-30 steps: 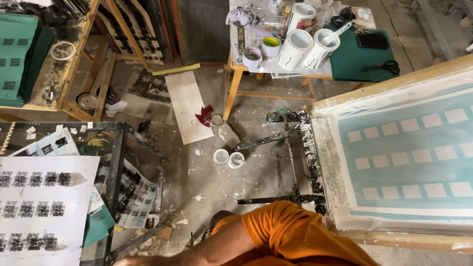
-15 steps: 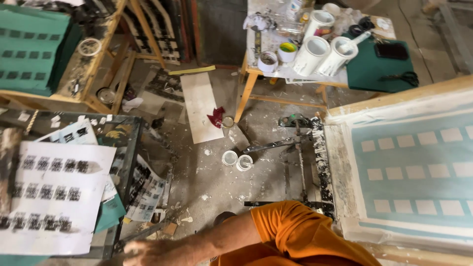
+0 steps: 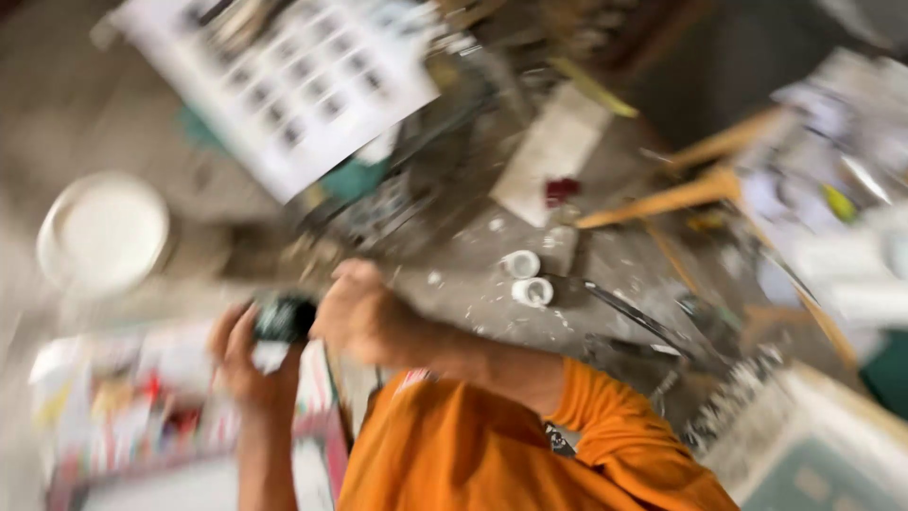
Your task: The recorder prepares screen printing ink and inspects a small printed card in a workshop environment.
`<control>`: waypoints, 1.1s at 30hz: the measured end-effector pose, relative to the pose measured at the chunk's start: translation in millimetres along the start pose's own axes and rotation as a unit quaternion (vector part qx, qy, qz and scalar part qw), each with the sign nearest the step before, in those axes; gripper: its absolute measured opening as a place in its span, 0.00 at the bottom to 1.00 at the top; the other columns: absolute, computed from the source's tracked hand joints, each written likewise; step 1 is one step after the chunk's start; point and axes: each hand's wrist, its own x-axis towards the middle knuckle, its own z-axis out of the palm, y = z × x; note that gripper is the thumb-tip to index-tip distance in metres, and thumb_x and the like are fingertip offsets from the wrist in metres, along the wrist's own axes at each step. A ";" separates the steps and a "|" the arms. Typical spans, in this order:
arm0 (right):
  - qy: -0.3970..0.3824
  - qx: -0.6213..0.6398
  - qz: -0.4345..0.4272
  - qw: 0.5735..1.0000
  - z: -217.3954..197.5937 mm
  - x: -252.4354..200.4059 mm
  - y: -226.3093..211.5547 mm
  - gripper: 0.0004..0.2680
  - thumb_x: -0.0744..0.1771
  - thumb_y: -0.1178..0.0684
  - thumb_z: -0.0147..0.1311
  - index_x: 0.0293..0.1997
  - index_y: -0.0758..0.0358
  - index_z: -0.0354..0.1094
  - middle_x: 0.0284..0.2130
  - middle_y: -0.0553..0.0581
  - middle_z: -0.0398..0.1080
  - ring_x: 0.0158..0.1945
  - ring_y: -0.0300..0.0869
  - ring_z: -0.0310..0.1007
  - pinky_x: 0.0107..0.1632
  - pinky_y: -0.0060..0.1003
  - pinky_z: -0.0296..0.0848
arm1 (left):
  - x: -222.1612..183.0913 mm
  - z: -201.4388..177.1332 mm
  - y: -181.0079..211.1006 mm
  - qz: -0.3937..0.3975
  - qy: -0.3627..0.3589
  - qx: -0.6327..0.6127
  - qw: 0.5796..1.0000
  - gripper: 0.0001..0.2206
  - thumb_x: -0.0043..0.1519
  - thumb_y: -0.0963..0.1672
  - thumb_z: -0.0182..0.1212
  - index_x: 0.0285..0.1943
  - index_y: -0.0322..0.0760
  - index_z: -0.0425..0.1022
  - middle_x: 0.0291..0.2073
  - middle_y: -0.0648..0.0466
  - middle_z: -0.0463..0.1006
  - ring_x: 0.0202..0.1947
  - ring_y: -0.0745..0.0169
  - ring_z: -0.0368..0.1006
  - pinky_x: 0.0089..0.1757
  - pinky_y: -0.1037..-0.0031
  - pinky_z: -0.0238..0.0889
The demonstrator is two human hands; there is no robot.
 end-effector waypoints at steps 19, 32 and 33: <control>-0.112 -0.029 -0.052 0.992 13.9 29.2 -28.6 0.06 0.64 0.57 0.64 0.43 0.59 0.76 0.35 0.48 0.71 0.47 0.42 0.70 0.68 0.59 0.55 | -29.3 -61.4 20.6 -0.016 0.051 0.111 0.992 0.30 0.56 0.38 0.73 0.68 0.35 0.65 0.64 0.44 0.68 0.68 0.41 0.65 0.65 0.57 0.62; -0.130 0.156 0.064 0.977 -8.5 65.1 -42.0 0.02 0.69 0.54 0.63 0.41 0.57 0.75 0.36 0.49 0.74 0.45 0.44 0.72 0.68 0.48 0.57 | -75.8 -66.4 11.9 -0.158 0.151 0.075 0.973 0.35 0.51 0.39 0.78 0.67 0.36 0.63 0.62 0.43 0.70 0.63 0.42 0.70 0.61 0.60 0.68; -0.136 0.151 0.058 0.977 -12.1 67.6 -44.1 0.02 0.68 0.54 0.64 0.41 0.57 0.75 0.37 0.49 0.74 0.45 0.44 0.72 0.68 0.48 0.57 | -78.5 -66.6 12.8 -0.157 0.154 0.075 0.973 0.35 0.52 0.39 0.79 0.67 0.36 0.63 0.61 0.43 0.70 0.63 0.42 0.70 0.61 0.60 0.68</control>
